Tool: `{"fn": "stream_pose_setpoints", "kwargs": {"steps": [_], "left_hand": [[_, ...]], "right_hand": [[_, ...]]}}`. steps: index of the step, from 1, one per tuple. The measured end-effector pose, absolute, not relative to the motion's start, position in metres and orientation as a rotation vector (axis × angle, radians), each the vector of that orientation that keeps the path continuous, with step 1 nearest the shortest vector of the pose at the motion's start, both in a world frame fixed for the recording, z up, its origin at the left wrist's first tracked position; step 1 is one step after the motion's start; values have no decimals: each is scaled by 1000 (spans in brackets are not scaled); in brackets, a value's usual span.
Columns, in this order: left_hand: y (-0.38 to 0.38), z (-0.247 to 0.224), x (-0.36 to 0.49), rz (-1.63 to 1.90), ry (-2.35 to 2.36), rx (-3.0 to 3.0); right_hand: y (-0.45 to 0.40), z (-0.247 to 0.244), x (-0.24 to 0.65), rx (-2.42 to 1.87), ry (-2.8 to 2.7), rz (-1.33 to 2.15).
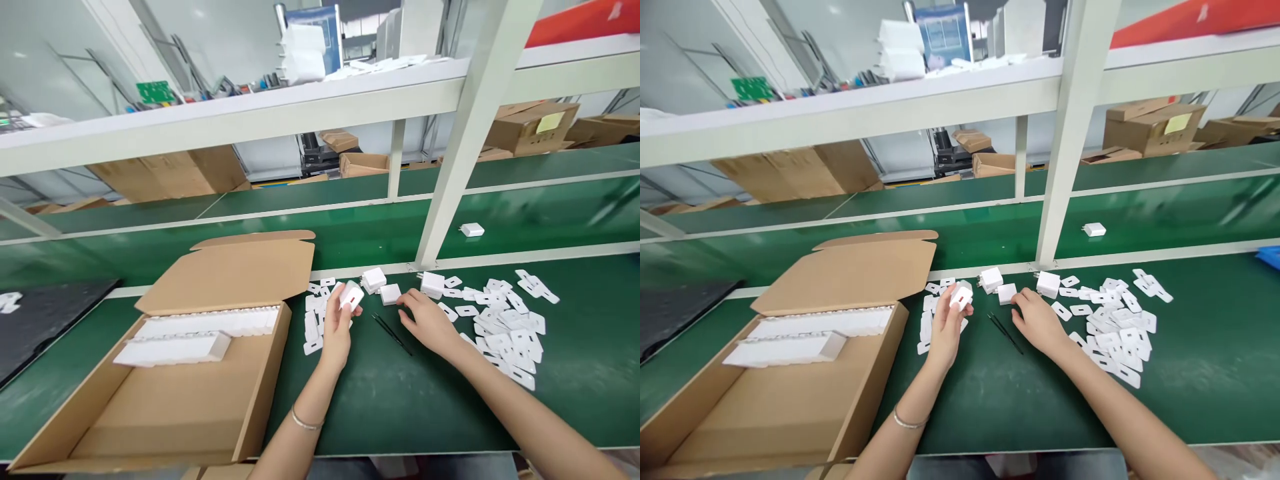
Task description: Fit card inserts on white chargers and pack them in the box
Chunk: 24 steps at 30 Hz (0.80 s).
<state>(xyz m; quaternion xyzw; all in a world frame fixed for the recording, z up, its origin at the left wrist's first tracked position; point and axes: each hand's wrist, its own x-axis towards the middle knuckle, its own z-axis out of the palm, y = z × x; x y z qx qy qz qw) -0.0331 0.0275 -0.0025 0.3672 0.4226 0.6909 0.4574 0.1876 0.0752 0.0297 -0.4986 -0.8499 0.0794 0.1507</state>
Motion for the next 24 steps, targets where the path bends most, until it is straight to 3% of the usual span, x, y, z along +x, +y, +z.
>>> {"fn": "stream_pose_setpoints", "kwargs": {"steps": [8, 14, 16, 19, 22, 24], "left_hand": [[1, 58, -93, 1867, 779, 476], [-56, 52, -191, 2086, 1540, 704], [-68, 43, -226, 1947, 2000, 827], [-76, 33, -265, 1457, 2568, 1137], [-75, 29, -278, 984, 2783, 1330], [-72, 27, -276, 856, 2799, 1378]], "right_hand": [[72, 6, 208, -1690, -2324, -168], [59, -1, 193, -1503, -2500, 72], [56, -2, 189, -1381, -2527, 151], [56, -2, 187, -1198, -2539, 253], [59, 0, 188, -1134, -2493, 272], [62, 1, 189, -1162, -2455, 232]]}}
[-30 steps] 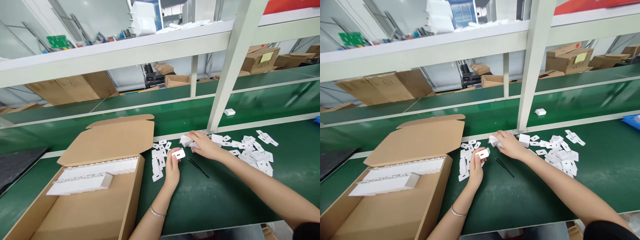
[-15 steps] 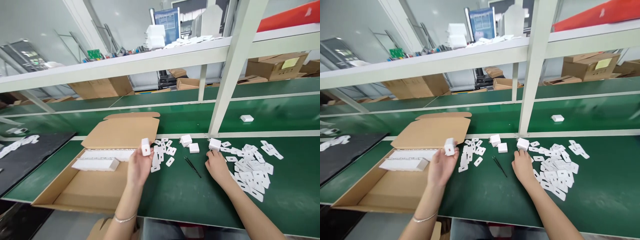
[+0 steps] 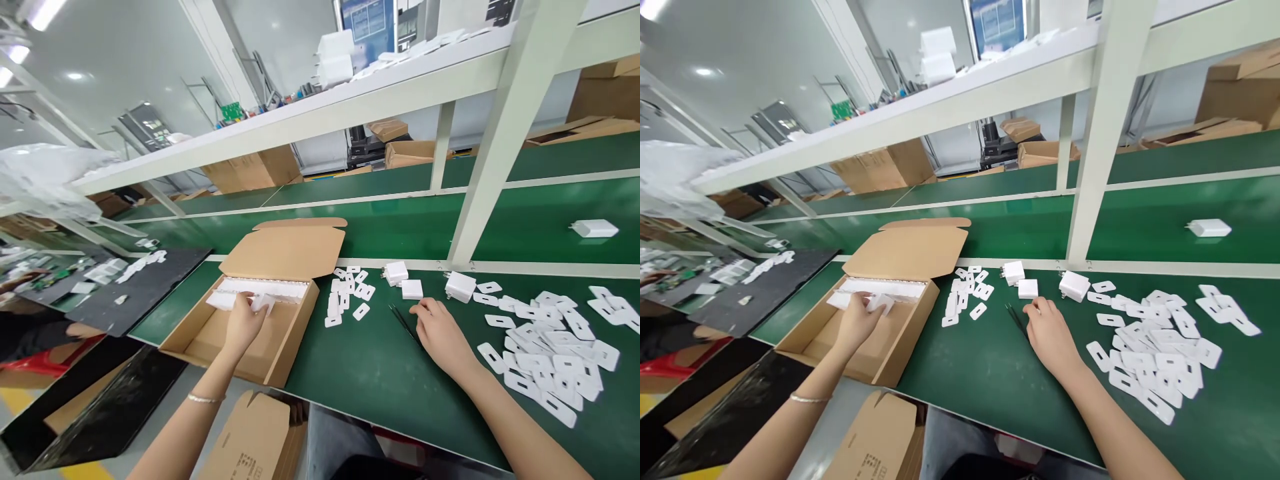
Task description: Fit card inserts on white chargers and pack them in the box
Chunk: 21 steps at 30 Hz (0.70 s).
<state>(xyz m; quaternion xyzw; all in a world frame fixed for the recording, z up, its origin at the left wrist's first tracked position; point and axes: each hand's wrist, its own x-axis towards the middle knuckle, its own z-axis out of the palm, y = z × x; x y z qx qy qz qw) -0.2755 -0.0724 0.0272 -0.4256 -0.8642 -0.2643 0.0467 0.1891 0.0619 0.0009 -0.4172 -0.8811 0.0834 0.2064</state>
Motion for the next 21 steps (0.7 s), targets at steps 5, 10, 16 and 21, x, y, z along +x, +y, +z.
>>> {"fn": "stream_pose_setpoints", "kwargs": {"steps": [5, 10, 16, 21], "left_hand": [[-63, 24, -261, -347, -2564, -1430], [-54, 30, -257, -185, -2555, -1317], [-39, 62, -202, -342, -2300, -1512], [-7, 61, -86, -656, -1950, -2108]], "right_hand": [[68, -1, 196, -1380, -2435, 89], [75, -7, 203, -1501, -2462, 1], [77, -6, 203, -1485, -2518, 70], [74, 2, 199, -1542, -2511, 140]]}}
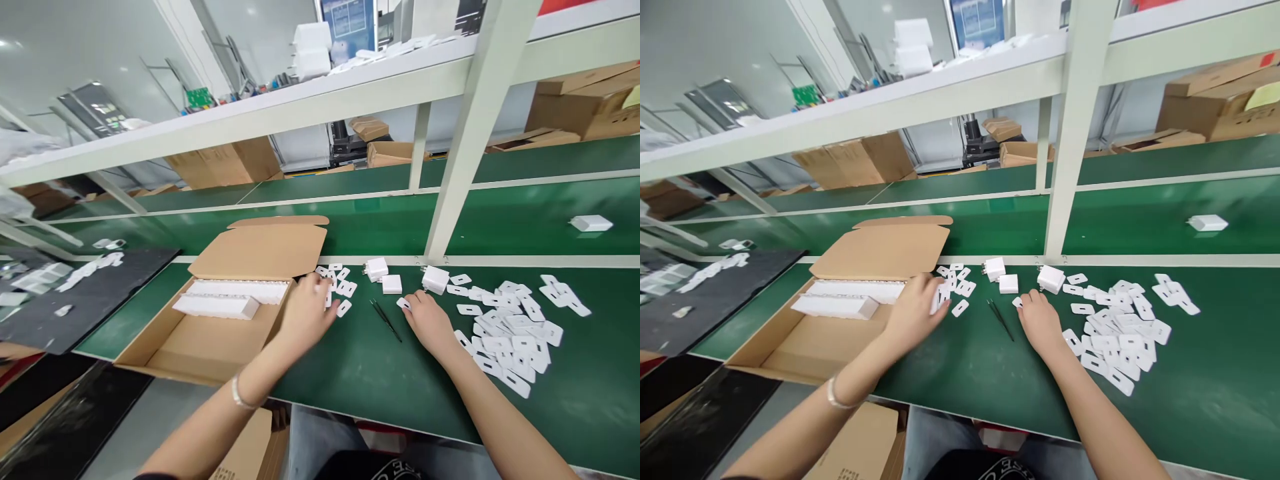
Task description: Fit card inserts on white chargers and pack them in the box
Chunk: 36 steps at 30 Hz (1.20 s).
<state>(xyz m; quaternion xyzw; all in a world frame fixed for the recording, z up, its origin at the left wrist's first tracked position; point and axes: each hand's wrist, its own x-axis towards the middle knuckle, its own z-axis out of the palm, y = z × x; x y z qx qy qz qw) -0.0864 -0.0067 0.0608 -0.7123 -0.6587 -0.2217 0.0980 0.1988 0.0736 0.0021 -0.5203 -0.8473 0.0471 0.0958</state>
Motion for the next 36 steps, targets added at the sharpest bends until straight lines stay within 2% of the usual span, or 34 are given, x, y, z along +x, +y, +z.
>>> {"fn": "stream_pose_setpoints", "kwargs": {"steps": [2, 4, 7, 15, 17, 22, 27, 30, 36], "left_hand": [[17, 48, -39, -717, -1847, -2311], [43, 34, -1, -635, -1810, -2470], [77, 17, 33, -626, -1804, -2588], [88, 6, 15, -724, -1724, -2758], [76, 10, 4, -912, -1671, -2873], [38, 15, -16, -1791, -1698, -2992], [21, 9, -22, -2280, -1664, -2884], [20, 2, -24, -2432, -1686, -2826], [17, -4, -29, -2479, -1688, -2886]], "right_hand": [[73, 7, 198, -1561, -2514, 187], [72, 13, 198, -1593, -2513, 226], [74, 20, 200, -1654, -2514, 228], [74, 24, 206, -1794, -2504, 263], [73, 24, 205, -1786, -2486, 296], [70, 20, 203, -1669, -2318, 456], [66, 21, 201, -1386, -1907, 766], [64, 25, 199, -1231, -1723, 972], [58, 29, 193, -941, -1462, 1365]]}}
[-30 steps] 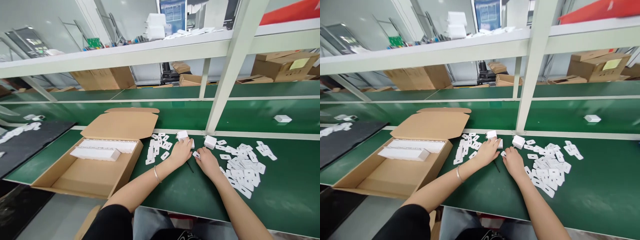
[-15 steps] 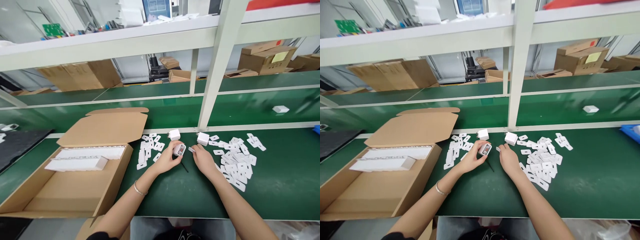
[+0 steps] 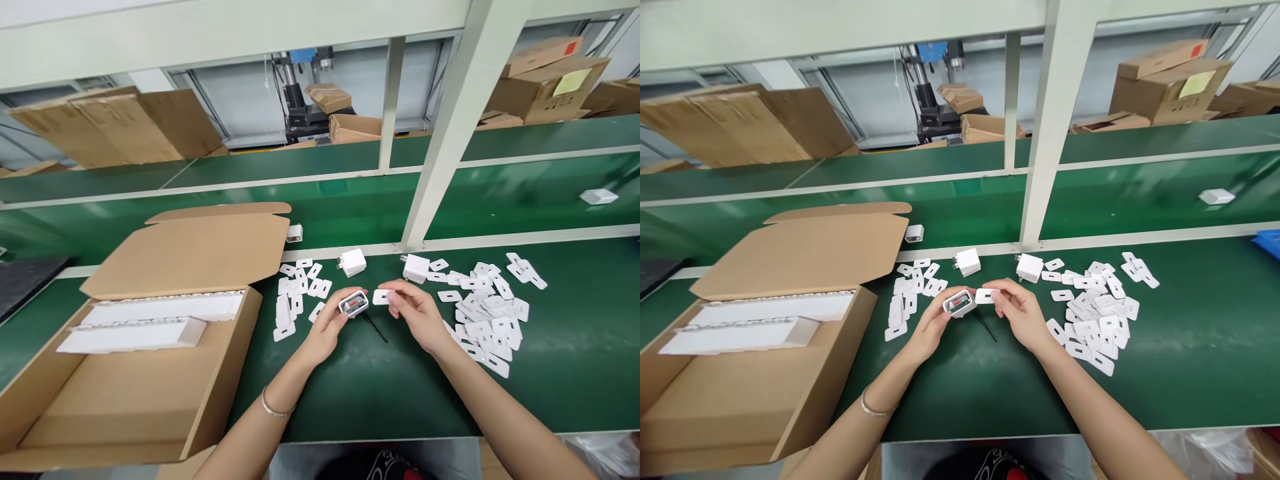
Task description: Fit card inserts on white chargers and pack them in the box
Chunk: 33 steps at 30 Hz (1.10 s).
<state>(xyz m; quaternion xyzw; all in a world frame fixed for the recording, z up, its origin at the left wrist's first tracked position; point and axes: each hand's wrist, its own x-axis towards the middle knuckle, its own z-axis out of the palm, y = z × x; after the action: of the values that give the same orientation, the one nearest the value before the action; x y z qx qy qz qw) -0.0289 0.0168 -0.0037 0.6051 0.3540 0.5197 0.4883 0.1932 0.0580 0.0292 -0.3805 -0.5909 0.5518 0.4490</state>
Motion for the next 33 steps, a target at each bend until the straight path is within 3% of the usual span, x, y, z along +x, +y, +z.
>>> {"fn": "stream_pose_setpoints", "kwargs": {"steps": [6, 19, 28, 33], "left_hand": [[10, 1, -24, 1234, 814, 1643], [4, 1, -16, 1126, 980, 1744], [3, -6, -12, 1233, 814, 1580], [4, -6, -12, 1242, 782, 1502]], "right_hand": [[51, 30, 189, -714, -1445, 1518], [33, 28, 176, -920, -1610, 1418], [31, 26, 172, -948, -1556, 1566], [28, 30, 172, -934, -1653, 1458]]}}
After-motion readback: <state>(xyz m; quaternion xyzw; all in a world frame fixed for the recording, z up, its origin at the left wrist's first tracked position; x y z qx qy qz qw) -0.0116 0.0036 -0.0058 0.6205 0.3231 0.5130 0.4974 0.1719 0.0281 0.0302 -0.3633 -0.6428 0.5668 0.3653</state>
